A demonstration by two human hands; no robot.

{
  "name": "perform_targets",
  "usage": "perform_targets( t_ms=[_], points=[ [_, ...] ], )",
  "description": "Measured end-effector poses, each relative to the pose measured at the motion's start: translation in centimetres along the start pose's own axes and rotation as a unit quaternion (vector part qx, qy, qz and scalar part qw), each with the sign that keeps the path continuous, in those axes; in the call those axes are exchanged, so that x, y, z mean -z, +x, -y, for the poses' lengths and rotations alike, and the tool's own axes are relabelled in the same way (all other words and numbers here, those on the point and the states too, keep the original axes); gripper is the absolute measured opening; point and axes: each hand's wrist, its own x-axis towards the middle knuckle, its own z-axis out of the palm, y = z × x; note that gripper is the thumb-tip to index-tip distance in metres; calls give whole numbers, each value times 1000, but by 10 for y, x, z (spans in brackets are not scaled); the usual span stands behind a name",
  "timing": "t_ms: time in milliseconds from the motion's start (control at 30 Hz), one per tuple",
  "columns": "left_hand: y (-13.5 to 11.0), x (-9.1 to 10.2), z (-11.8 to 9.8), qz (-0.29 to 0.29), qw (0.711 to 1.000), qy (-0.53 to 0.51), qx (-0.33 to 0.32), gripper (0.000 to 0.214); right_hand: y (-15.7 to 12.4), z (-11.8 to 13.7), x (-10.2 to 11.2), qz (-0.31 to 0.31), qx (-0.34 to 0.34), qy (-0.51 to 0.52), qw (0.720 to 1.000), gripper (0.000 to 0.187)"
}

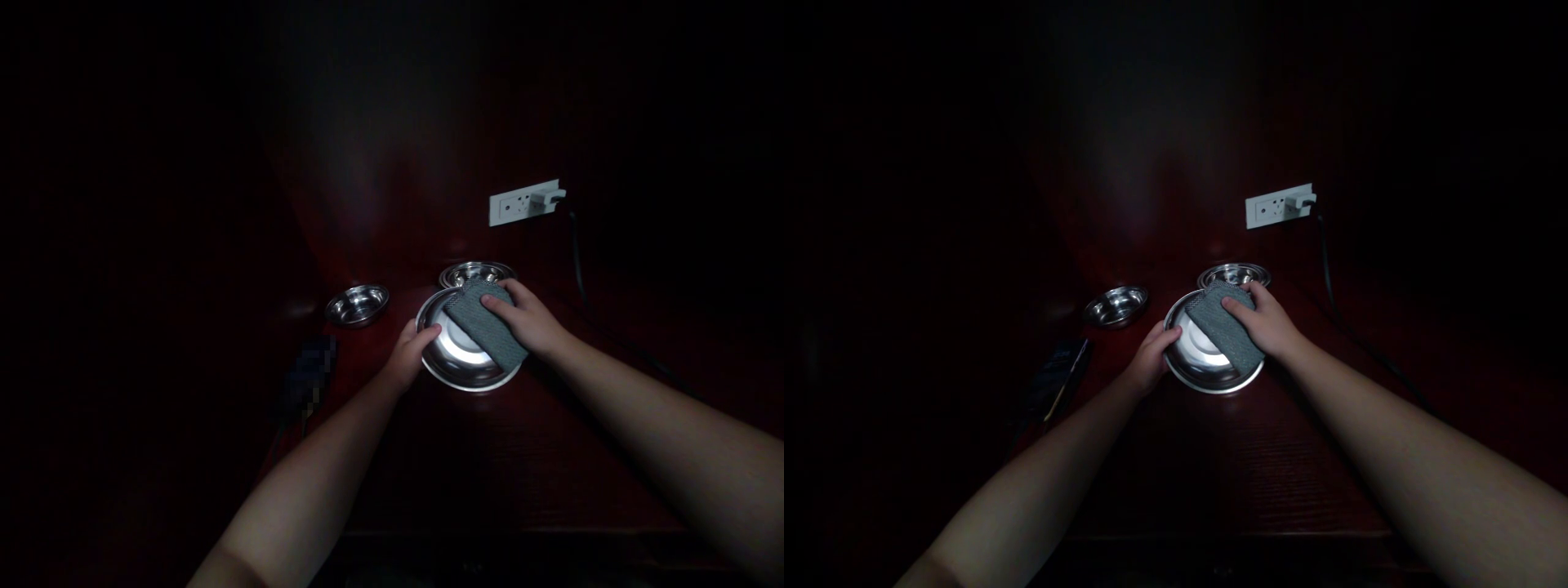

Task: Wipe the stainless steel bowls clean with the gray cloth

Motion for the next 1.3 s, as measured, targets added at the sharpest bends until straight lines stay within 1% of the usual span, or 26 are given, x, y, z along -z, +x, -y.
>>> perform_targets(
  t_ms=[167,333,600,800,1067,1300],
  points=[
    [0,0,0,3,1000,6,1,44,1,-2,0,-12,-2,-2,1000,37],
    [-1,-1,-1,6,1000,-1,2,44,0,0,0,-7,-13,6,1000,35],
    [-3,-3,-3,-3,1000,-2,9,41,-1,3,-1,-3,-3,6,1000,32],
    [-4,-4,-3,-7,1000,-4,10,39,-2,3,-1,-4,2,3,1000,33],
    [-3,-3,-3,0,1000,-1,6,41,-2,3,-1,-3,5,-9,1000,35],
    [-3,-3,-3,-6,1000,-2,12,42,-1,2,-1,-5,10,-6,1000,34]
  ],
)
